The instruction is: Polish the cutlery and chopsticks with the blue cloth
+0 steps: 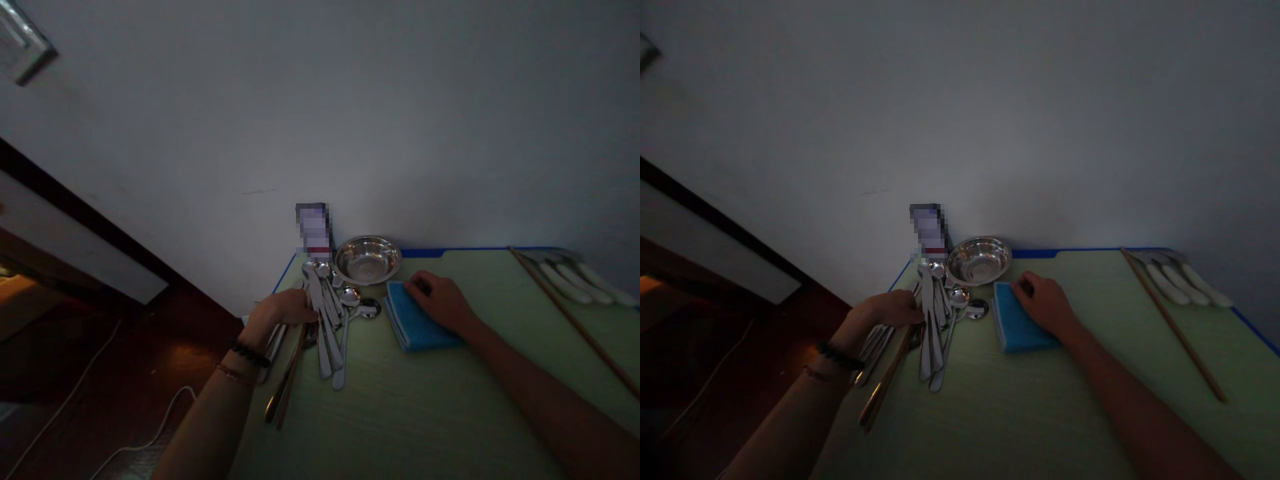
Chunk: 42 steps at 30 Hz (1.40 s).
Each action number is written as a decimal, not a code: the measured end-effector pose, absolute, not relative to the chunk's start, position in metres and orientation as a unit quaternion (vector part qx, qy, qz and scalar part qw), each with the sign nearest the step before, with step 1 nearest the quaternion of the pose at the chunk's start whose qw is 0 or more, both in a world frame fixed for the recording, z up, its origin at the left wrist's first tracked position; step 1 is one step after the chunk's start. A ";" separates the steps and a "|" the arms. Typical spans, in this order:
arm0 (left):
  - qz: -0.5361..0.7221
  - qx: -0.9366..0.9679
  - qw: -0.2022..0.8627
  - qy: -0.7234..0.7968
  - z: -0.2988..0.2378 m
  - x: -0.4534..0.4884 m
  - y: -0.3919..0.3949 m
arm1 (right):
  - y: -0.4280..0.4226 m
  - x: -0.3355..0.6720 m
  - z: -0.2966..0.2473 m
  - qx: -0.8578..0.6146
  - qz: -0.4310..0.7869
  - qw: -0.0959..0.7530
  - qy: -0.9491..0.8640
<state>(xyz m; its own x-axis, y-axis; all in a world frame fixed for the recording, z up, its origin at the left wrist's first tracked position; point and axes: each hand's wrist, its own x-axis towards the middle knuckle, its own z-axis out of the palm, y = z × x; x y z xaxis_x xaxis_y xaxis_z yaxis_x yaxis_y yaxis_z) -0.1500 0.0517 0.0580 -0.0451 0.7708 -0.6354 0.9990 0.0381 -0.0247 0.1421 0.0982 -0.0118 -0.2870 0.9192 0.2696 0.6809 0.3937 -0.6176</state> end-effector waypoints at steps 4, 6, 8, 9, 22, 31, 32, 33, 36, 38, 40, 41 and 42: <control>-0.209 0.657 0.226 0.688 0.069 -0.156 0.044 | 0.098 0.142 -0.012 -0.513 0.197 0.305 -0.777; -0.182 0.658 0.221 0.696 0.077 -0.160 0.042 | 0.098 0.143 -0.012 -0.511 0.196 0.303 -0.780; -0.156 0.656 0.218 0.706 0.084 -0.164 0.039 | 0.098 0.143 -0.013 -0.511 0.194 0.303 -0.780; -0.143 0.656 0.217 0.709 0.088 -0.166 0.037 | 0.098 0.143 -0.014 -0.512 0.193 0.304 -0.780; 0.011 0.668 0.245 0.702 0.048 -0.132 0.067 | 0.095 0.143 -0.013 -0.515 0.197 0.305 -0.776; -0.003 0.653 0.277 0.705 0.042 -0.143 0.063 | 0.097 0.143 -0.014 -0.511 0.191 0.302 -0.781; 0.003 0.651 0.278 0.707 0.042 -0.144 0.061 | 0.097 0.143 -0.014 -0.512 0.191 0.302 -0.781; 0.012 0.649 0.278 0.708 0.042 -0.146 0.060 | 0.097 0.143 -0.014 -0.513 0.191 0.301 -0.781; 0.057 0.645 0.267 0.714 0.046 -0.145 0.058 | 0.097 0.143 -0.015 -0.516 0.186 0.301 -0.780; 0.105 0.648 0.251 0.711 0.050 -0.140 0.056 | 0.096 0.143 -0.015 -0.517 0.183 0.301 -0.780; 0.167 0.655 0.235 0.698 0.053 -0.129 0.054 | 0.095 0.143 -0.013 -0.517 0.183 0.296 -0.782; 0.202 0.658 0.229 0.688 0.053 -0.122 0.052 | 0.094 0.143 -0.011 -0.516 0.185 0.289 -0.785; 0.238 0.659 0.223 0.678 0.053 -0.113 0.049 | 0.092 0.143 -0.008 -0.513 0.189 0.279 -0.789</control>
<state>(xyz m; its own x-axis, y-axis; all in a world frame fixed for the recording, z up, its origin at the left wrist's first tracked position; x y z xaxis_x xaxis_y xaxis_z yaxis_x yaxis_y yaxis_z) -0.1135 0.0493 0.0535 -0.0333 0.9994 0.0117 0.7875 0.0190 0.6160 0.1433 0.0922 -0.0081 -0.3176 0.9158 0.2457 0.7049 0.4014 -0.5848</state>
